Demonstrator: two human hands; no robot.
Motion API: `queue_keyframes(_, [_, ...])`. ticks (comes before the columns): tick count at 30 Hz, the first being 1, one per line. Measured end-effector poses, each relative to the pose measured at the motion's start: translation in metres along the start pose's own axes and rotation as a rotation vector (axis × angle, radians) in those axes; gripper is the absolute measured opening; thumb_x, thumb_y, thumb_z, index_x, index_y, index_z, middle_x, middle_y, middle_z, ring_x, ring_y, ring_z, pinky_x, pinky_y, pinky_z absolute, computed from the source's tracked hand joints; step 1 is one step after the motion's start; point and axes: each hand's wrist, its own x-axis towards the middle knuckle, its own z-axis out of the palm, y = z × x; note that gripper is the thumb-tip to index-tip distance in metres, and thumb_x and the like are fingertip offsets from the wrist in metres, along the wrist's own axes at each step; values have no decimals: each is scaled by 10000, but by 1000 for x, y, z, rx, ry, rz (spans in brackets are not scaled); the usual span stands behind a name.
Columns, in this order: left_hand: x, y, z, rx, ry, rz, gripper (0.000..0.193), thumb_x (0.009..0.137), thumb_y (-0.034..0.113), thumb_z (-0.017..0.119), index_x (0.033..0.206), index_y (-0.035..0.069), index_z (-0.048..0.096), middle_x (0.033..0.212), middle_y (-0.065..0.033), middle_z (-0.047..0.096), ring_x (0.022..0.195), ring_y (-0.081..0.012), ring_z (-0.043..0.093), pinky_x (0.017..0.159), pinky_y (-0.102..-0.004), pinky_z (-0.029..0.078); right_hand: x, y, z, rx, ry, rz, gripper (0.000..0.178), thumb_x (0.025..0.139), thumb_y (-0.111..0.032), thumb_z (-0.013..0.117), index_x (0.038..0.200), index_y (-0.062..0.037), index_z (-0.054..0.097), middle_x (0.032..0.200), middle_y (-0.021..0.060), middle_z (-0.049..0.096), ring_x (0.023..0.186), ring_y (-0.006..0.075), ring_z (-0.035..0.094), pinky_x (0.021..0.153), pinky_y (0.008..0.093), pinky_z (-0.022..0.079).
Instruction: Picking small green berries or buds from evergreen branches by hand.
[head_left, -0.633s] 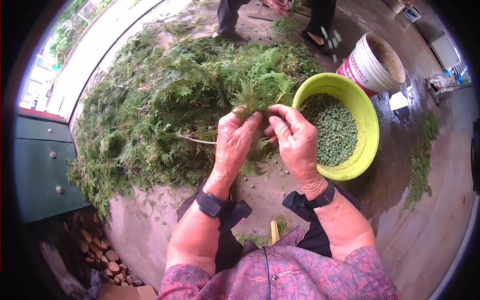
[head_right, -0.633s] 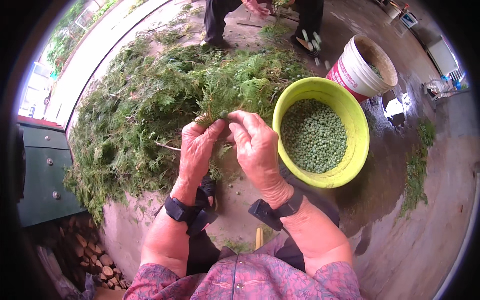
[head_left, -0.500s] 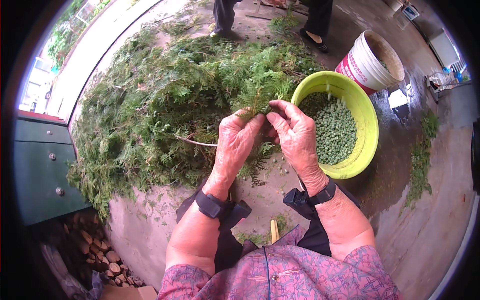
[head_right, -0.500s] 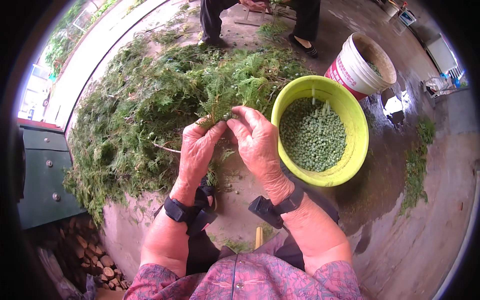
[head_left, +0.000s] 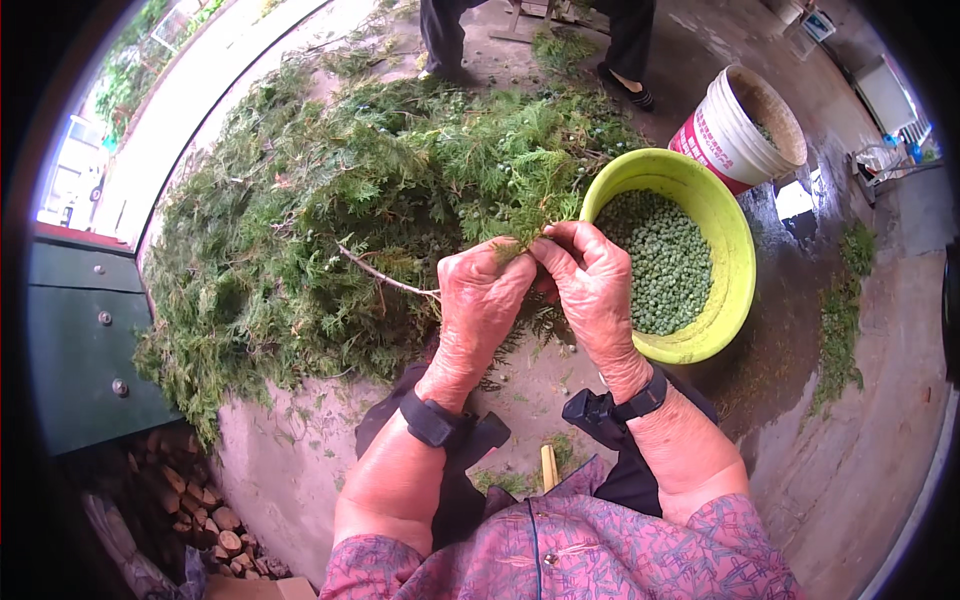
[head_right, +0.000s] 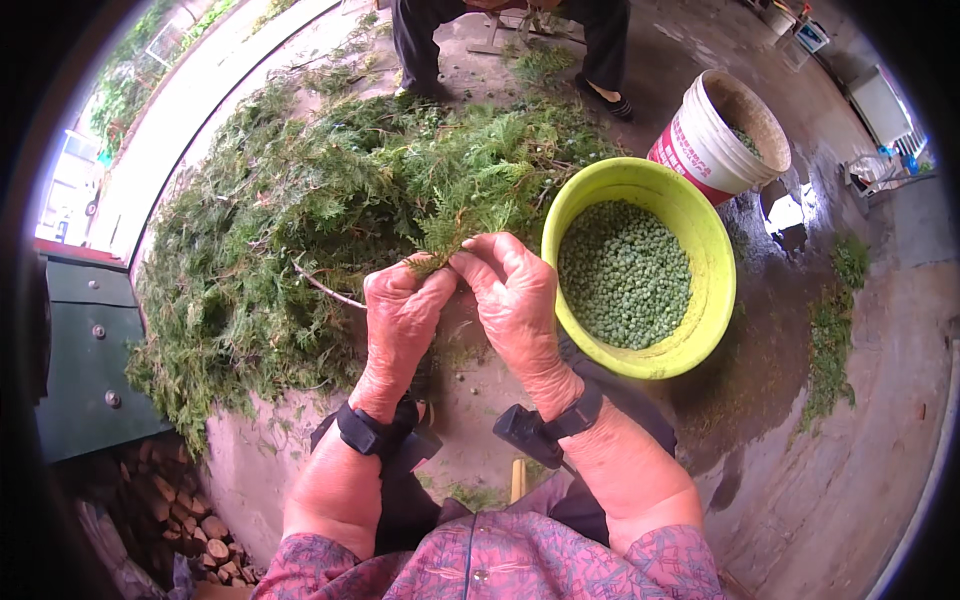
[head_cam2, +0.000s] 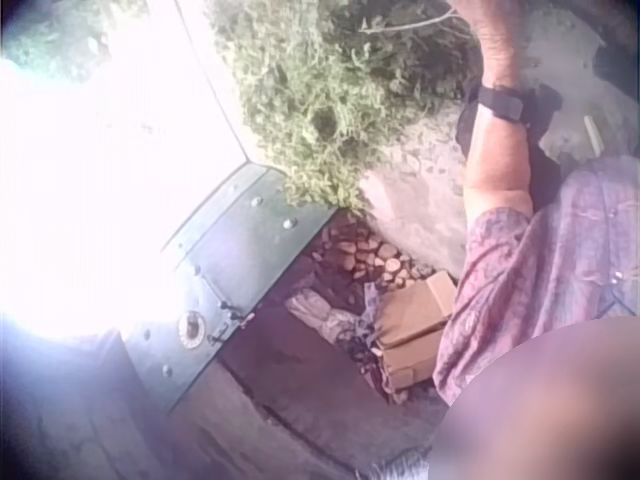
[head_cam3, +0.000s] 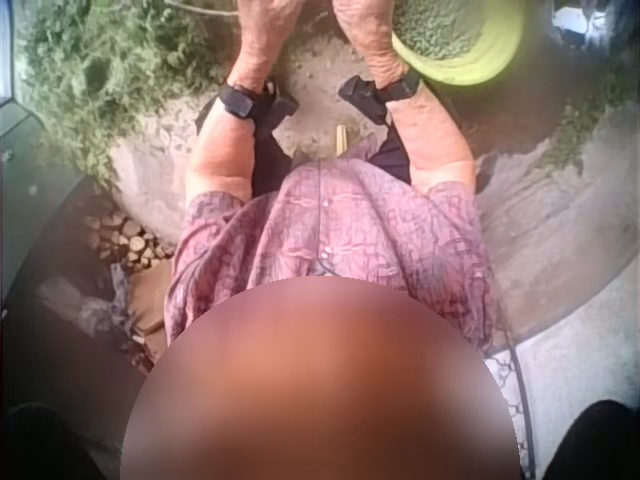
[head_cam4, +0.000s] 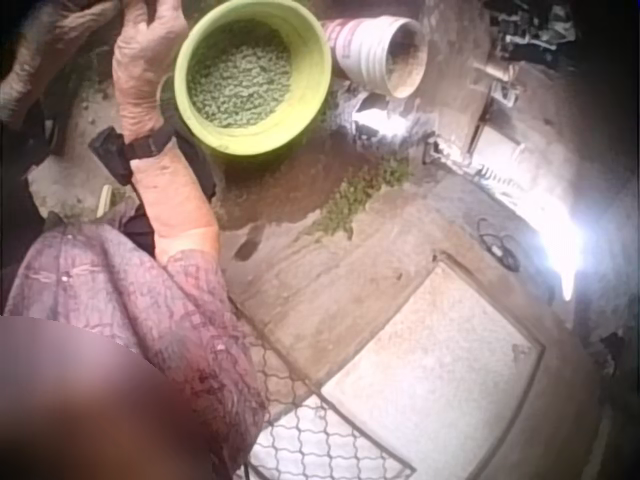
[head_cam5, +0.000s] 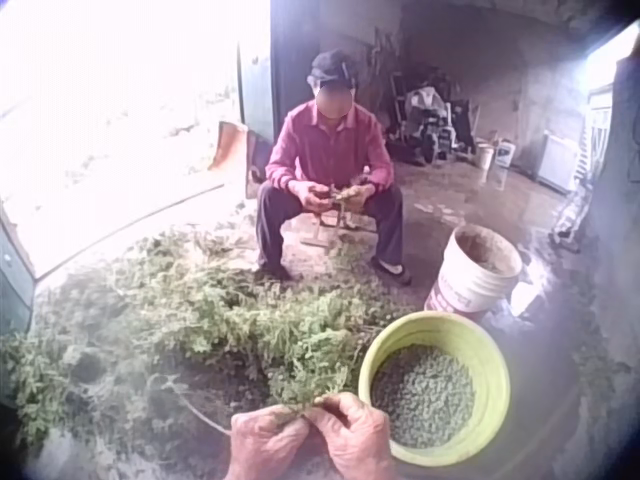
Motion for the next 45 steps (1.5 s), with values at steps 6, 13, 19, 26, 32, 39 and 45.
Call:
queue_keyframes(6, [-1, 7, 2, -8, 65, -51, 99, 776, 50, 575, 707, -15, 601, 534, 37, 519, 524, -9, 426, 467, -218, 383, -1, 1, 8, 154, 45, 43, 147, 798, -75, 664, 889, 19, 597, 768, 28, 625, 692, 70, 537, 632, 227, 463])
queue_keyframes(13, [4, -10, 7, -105, 96, -52, 117, 819, 101, 580, 806, -7, 621, 575, -35, 584, 501, -83, 506, 486, -268, 421, 11, -6, 1, 205, -45, 188, 128, 834, -86, 615, 918, -15, 551, 728, 19, 586, 606, 56, 544, 515, 202, 450])
queue_keyframes(19, [14, -16, 0, -532, 263, -253, 119, 858, 113, 580, 808, 9, 609, 675, 49, 547, 552, -33, 431, 495, -207, 364, 35, -13, -9, 758, -64, 177, 113, 864, -59, 498, 958, -5, 531, 761, 68, 591, 587, 142, 581, 498, 255, 466])
queue_keyframes(26, [18, -22, -6, -768, 400, -349, 145, 844, 162, 620, 774, 49, 563, 717, 26, 571, 580, -21, 449, 512, -180, 369, 52, -9, -25, 754, -24, 138, 168, 861, -105, 572, 989, -5, 531, 823, 62, 585, 668, 129, 585, 525, 213, 436])
queue_keyframes(32, [14, -24, -8, -420, 329, -211, 150, 847, 182, 615, 801, 45, 575, 746, 16, 588, 616, -35, 474, 562, -193, 396, 45, -10, -11, 364, -173, 242, 291, 849, -74, 587, 1109, 44, 533, 782, 15, 571, 629, 63, 528, 513, 175, 393])
queue_keyframes(39, [17, -9, -16, -721, 10, -393, 188, 875, 175, 579, 965, 14, 612, 775, 21, 598, 636, -21, 480, 573, -197, 397, 43, -11, -6, 343, -187, 314, 205, 863, -82, 565, 1043, 16, 561, 651, -6, 558, 542, 54, 499, 457, 179, 360])
queue_keyframes(45, [18, -5, -17, -598, -333, -387, 376, 776, 8, 657, 1132, 16, 534, 1007, -32, 602, 944, -109, 527, 764, -237, 457, 44, -5, -7, 366, -162, 328, 164, 875, -92, 550, 1012, -6, 574, 713, -15, 561, 528, 37, 490, 440, 173, 363])
